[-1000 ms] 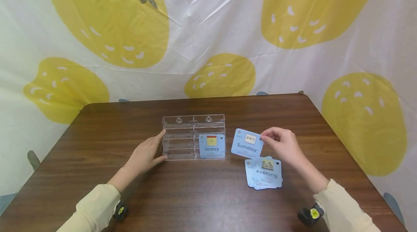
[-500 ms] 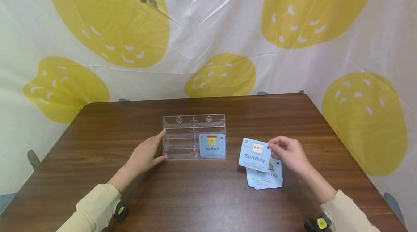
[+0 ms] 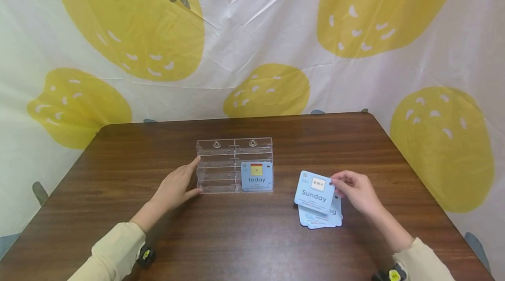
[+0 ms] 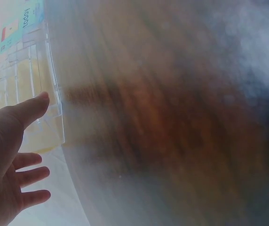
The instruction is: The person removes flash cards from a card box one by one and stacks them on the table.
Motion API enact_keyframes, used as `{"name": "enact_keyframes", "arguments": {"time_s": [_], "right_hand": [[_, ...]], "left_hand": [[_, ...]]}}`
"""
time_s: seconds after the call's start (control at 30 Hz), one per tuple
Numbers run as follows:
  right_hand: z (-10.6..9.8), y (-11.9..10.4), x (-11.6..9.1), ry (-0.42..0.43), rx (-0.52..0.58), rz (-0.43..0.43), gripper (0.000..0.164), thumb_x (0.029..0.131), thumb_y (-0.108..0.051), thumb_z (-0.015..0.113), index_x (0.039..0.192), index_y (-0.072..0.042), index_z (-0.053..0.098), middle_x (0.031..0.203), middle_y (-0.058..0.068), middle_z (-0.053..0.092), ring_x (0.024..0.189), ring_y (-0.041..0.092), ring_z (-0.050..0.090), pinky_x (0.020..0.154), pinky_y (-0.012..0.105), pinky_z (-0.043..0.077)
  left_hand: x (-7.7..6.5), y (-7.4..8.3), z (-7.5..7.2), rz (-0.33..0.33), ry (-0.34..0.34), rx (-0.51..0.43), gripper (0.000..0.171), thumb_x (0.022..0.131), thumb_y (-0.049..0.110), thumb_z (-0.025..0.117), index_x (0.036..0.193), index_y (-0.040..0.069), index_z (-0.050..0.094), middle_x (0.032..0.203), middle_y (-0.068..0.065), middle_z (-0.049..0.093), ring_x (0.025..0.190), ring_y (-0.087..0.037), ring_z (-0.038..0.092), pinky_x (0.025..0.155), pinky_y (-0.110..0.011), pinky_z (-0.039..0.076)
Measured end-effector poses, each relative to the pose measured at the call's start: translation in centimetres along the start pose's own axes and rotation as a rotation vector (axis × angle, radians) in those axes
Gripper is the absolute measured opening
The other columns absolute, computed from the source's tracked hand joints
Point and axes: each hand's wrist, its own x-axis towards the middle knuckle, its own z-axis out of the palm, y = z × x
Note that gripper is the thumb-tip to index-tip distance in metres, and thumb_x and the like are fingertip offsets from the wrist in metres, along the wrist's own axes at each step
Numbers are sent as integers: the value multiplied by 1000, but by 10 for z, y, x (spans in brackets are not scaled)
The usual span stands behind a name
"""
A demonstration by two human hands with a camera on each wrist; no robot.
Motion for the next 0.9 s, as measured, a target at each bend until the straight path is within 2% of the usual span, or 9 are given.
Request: {"name": "enact_keyframes", "arguments": {"time_s": [0.3,0.53,0.9], "right_hand": [[-5,12,-4,7,29,81,28,91,-8,53,102,18,54,79,2,64,64,7,58,58,28,54],[-5,23,-7,-28,23,149,29,91,-9,53,104,17,54,80,4,64,65,8,58,58,28,54],[-4,32,-10,-88,55,208,30,91,-9,53,103,18,54,80,4,62,65,8,57,57,26,53]], "left_hand": [[1,0,-1,-5,-10,0,91,73,32,75,142,4,23,127,-19,51,112,-34,51,95,-45,40],[0,1,-2,-2,-4,-9,91,72,31,76,142,3,24,125,-20,52,110,-35,52,94,-45,41],[0,2,-2,-2,-1,-10,91,72,32,76,142,3,24,126,-20,52,110,-35,52,94,-46,41]]}}
